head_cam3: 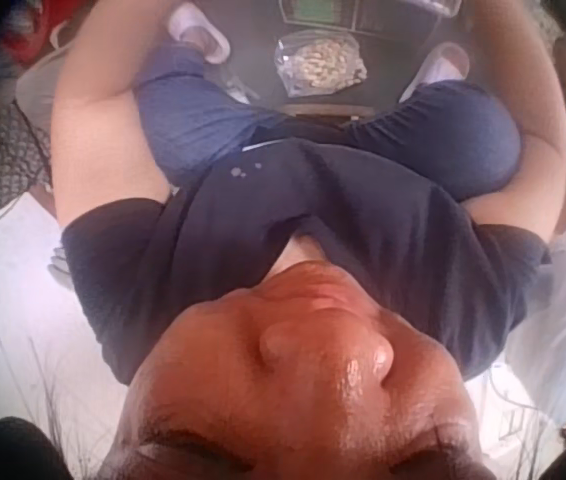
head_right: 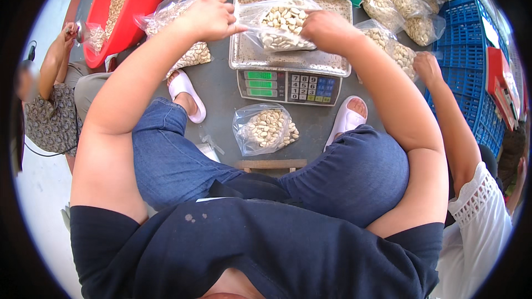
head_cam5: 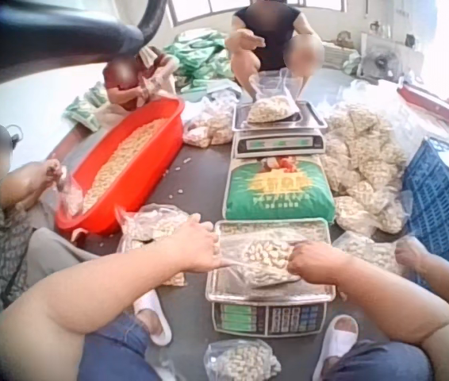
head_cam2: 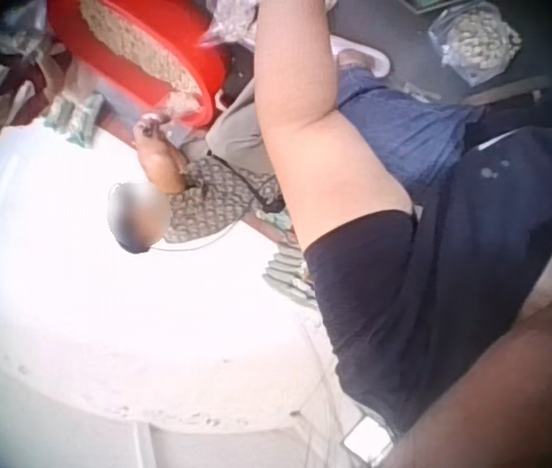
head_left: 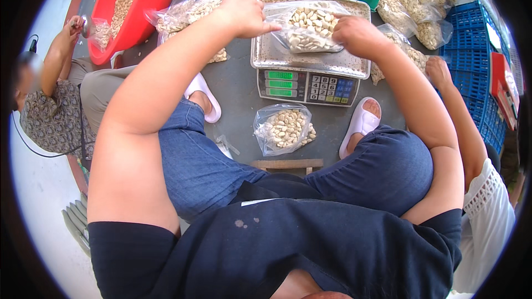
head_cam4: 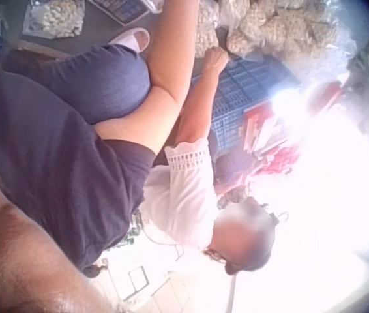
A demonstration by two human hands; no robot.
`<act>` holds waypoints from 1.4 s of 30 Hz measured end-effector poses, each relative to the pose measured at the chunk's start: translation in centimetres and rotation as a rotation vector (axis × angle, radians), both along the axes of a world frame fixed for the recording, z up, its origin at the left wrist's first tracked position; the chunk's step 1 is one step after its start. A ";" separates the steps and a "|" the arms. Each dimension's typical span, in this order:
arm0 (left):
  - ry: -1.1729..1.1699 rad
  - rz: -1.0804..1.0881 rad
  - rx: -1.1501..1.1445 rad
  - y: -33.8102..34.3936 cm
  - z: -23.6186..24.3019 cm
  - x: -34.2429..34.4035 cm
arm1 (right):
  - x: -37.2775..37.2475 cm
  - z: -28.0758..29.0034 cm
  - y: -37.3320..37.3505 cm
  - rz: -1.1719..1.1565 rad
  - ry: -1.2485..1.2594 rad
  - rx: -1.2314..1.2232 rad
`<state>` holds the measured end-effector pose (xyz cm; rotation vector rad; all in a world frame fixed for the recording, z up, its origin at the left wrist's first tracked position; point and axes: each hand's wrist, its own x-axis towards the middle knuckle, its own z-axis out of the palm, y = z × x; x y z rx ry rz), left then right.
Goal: The person weighs seeds using a digital scale and transfers them into plastic bags while sitting on the floor.
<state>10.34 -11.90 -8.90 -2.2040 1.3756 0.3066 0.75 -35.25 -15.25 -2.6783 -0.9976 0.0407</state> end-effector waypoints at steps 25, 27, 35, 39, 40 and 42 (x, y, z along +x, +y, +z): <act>0.747 0.894 -1.055 -6.4 -10.1 -5.3 | 2.9 -3.6 5.1 -0.767 0.376 -0.241; 0.675 1.002 -1.012 -4.5 -11.2 -5.8 | 1.0 -3.5 9.4 -1.174 0.342 0.189; 0.814 1.256 -1.016 -5.9 -15.8 -2.4 | 1.7 -5.4 8.9 -1.511 0.271 0.537; 1.081 1.463 -1.393 -8.8 -15.6 -2.4 | 2.8 -4.5 8.4 -1.557 0.375 0.598; 0.936 1.415 -1.224 -8.7 -15.5 -2.3 | 2.9 -4.7 8.1 -1.569 0.391 0.621; 0.666 1.282 -0.889 -8.8 -12.8 -2.8 | 2.9 -5.4 7.0 -1.558 0.340 0.632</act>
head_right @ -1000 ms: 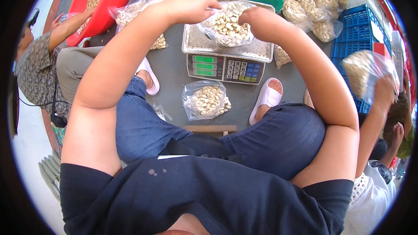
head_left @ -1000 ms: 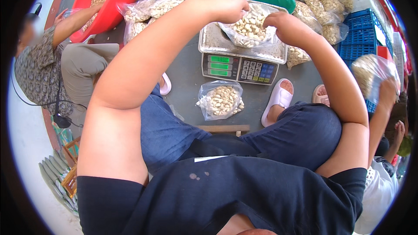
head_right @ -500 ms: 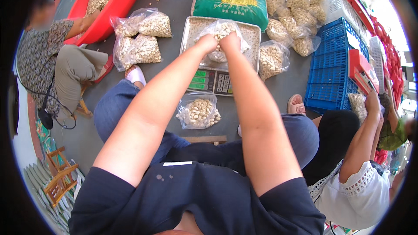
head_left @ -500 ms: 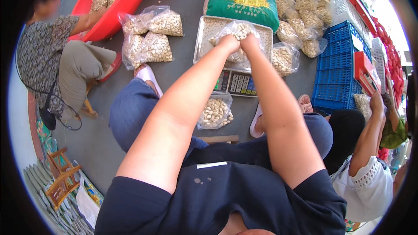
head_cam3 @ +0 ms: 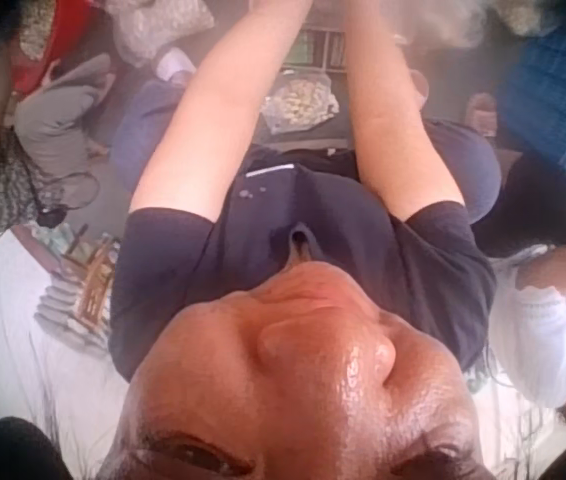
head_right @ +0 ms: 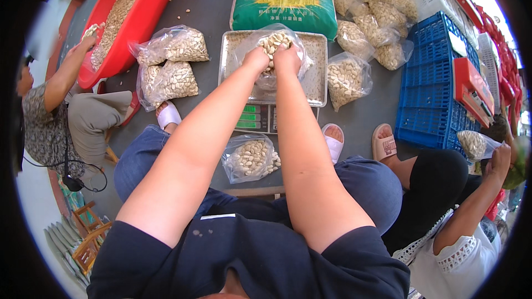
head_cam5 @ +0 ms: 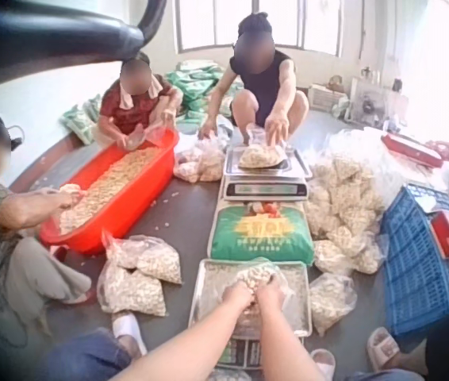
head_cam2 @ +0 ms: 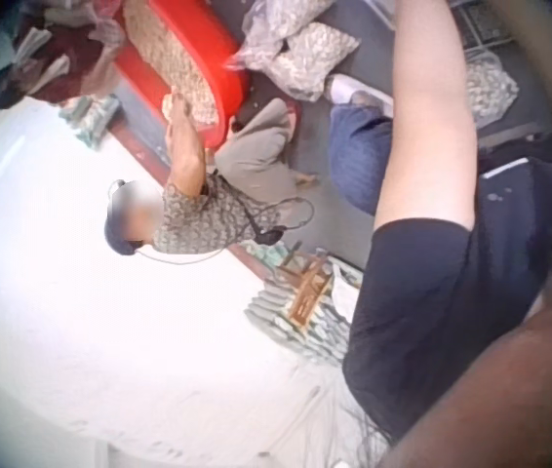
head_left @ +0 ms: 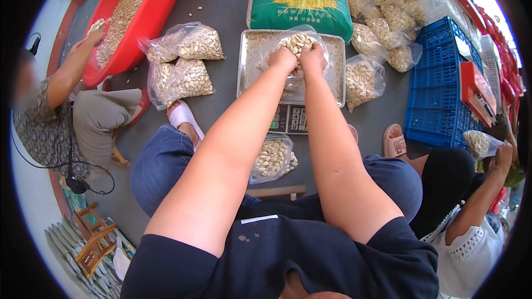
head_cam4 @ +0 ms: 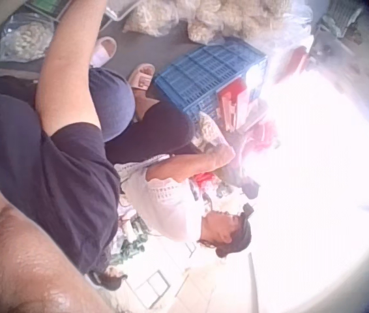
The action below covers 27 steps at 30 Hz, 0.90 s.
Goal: The person weighs seeds using a digital scale and transfers them into plastic bags while sitting on the floor.
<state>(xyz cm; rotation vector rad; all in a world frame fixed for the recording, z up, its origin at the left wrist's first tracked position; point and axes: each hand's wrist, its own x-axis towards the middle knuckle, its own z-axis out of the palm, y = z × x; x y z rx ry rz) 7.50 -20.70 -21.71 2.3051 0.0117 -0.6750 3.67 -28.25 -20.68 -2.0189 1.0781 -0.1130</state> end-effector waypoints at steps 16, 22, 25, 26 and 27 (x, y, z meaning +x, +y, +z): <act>0.062 0.488 -0.698 -1.7 -4.0 1.0 | 1.0 -2.0 2.3 -0.158 -0.267 0.405; 0.349 0.534 -1.030 -2.3 2.9 -2.3 | -0.1 -0.9 1.6 -0.397 -0.794 1.049; 0.316 0.492 -1.101 -2.0 2.2 -2.3 | -0.8 0.0 2.1 -0.420 -0.888 1.098; 0.322 0.486 -1.119 -1.7 2.2 -2.7 | -1.1 0.3 2.2 -0.410 -0.914 1.092; 0.282 0.485 -1.127 -1.6 3.1 -3.3 | -1.3 0.8 2.3 -0.401 -0.937 1.085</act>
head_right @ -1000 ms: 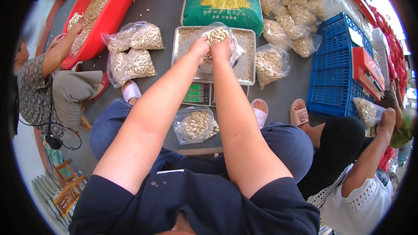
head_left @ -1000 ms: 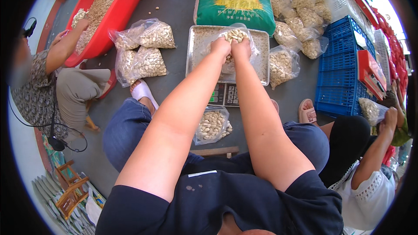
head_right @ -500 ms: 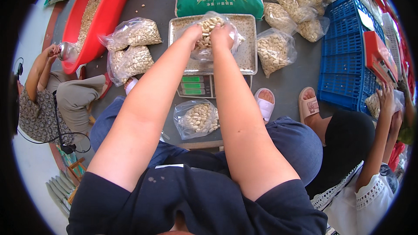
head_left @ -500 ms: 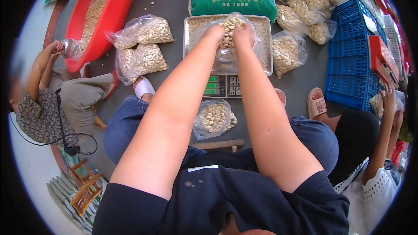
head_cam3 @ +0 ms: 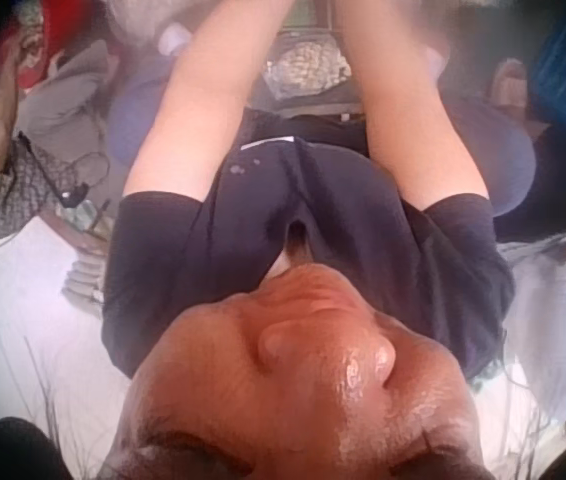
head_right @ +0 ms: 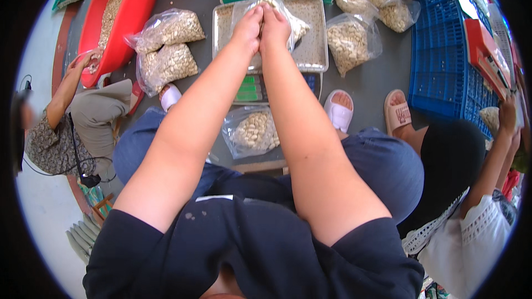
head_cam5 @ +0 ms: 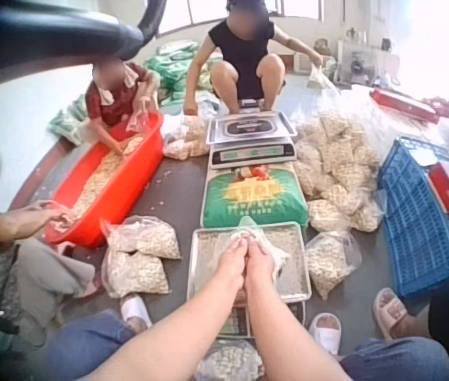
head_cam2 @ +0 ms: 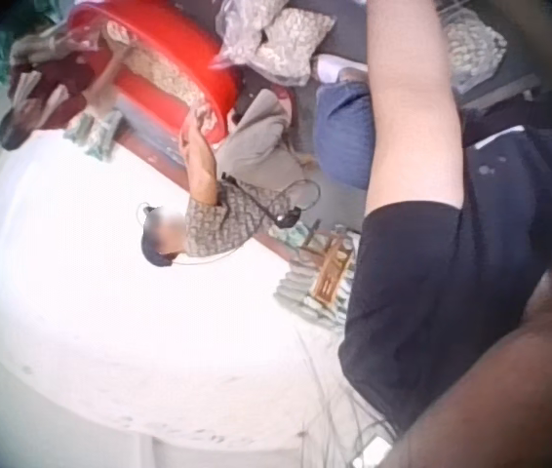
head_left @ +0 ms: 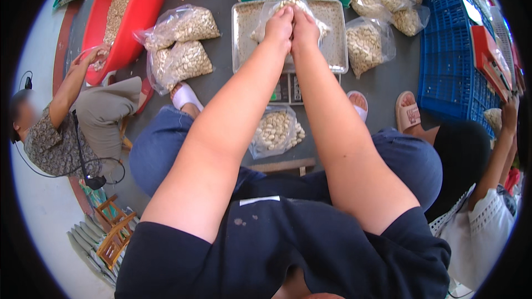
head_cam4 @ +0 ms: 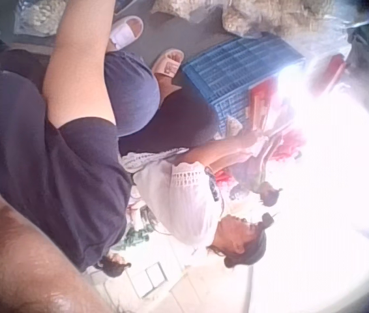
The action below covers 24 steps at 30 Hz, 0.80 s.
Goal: The person weighs seeds using a digital scale and transfers them into plastic bags while sitting on the floor.
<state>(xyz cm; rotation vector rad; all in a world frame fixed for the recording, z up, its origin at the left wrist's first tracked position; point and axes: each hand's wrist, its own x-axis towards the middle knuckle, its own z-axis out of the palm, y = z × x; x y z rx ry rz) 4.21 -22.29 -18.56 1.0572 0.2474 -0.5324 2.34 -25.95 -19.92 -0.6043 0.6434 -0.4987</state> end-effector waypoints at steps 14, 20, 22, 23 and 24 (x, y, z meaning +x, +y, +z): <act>0.028 0.118 -0.116 9.2 4.8 -11.6 | -11.3 4.9 8.6 0.112 0.148 -0.239; 0.278 0.264 -0.044 14.6 -1.1 -18.6 | -17.8 -0.5 13.9 0.330 0.381 -0.128; 0.352 0.289 -0.005 15.7 -2.6 -19.6 | -18.9 -1.1 15.1 0.386 0.458 -0.082; 0.380 0.285 0.025 16.1 -4.1 -19.7 | -19.2 -1.8 15.3 0.410 0.504 -0.095; 0.410 0.278 0.055 16.3 -5.3 -20.0 | -19.4 -2.5 15.5 0.431 0.552 -0.107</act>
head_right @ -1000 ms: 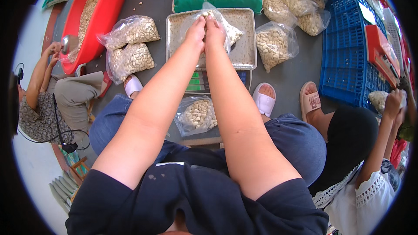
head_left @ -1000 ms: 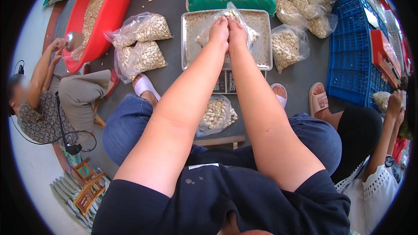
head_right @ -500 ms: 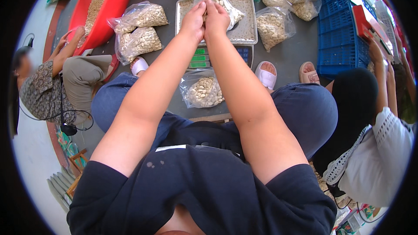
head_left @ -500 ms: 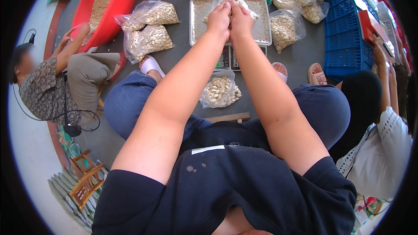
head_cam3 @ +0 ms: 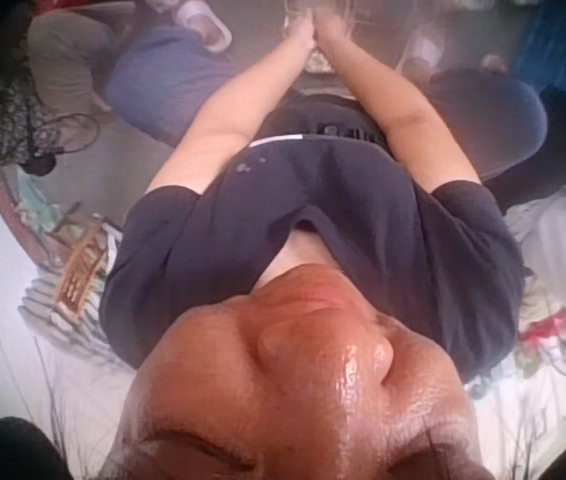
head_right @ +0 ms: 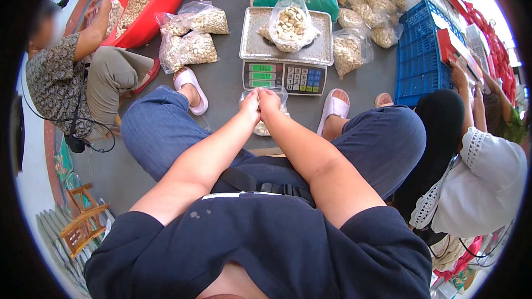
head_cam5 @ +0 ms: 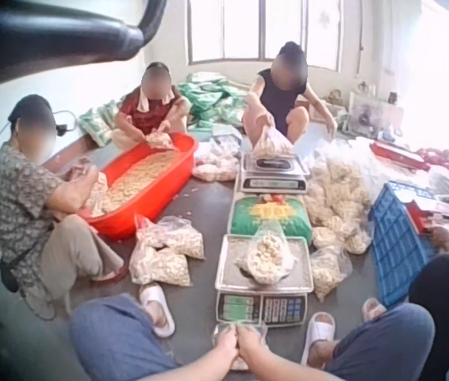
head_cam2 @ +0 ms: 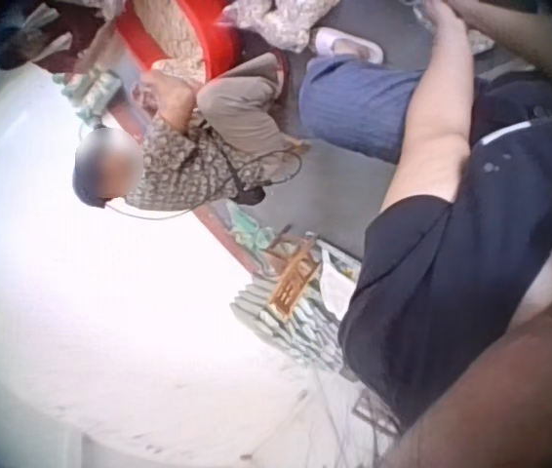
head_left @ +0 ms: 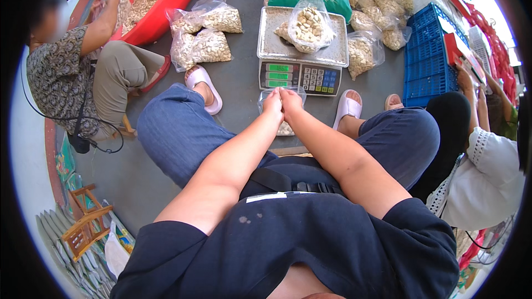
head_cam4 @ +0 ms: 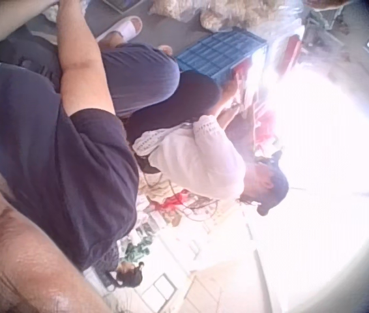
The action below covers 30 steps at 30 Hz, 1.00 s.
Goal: The person weighs seeds using a digital scale and transfers them into plastic bags while sitting on the floor.
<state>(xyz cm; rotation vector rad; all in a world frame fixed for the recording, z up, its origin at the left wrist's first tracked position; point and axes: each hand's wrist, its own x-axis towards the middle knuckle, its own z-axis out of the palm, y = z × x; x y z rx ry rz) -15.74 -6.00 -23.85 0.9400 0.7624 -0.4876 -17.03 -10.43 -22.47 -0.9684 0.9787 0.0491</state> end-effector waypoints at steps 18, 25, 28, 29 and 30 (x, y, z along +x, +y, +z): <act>-0.013 -0.848 0.155 1.9 11.3 4.2 | 7.8 6.1 -7.8 1.091 0.328 -0.761; -1.296 -1.100 0.959 6.4 30.9 9.0 | 18.0 5.0 -17.1 0.576 0.114 -1.508; -1.198 -1.108 1.035 9.0 30.2 11.1 | 19.1 1.8 -15.3 0.938 0.399 -1.519; -1.093 -1.131 1.130 10.0 29.1 11.6 | 19.8 0.8 -14.4 0.985 0.368 -1.600; -0.993 -1.168 1.202 10.6 27.0 12.2 | 19.9 -0.9 -14.2 1.024 0.358 -1.677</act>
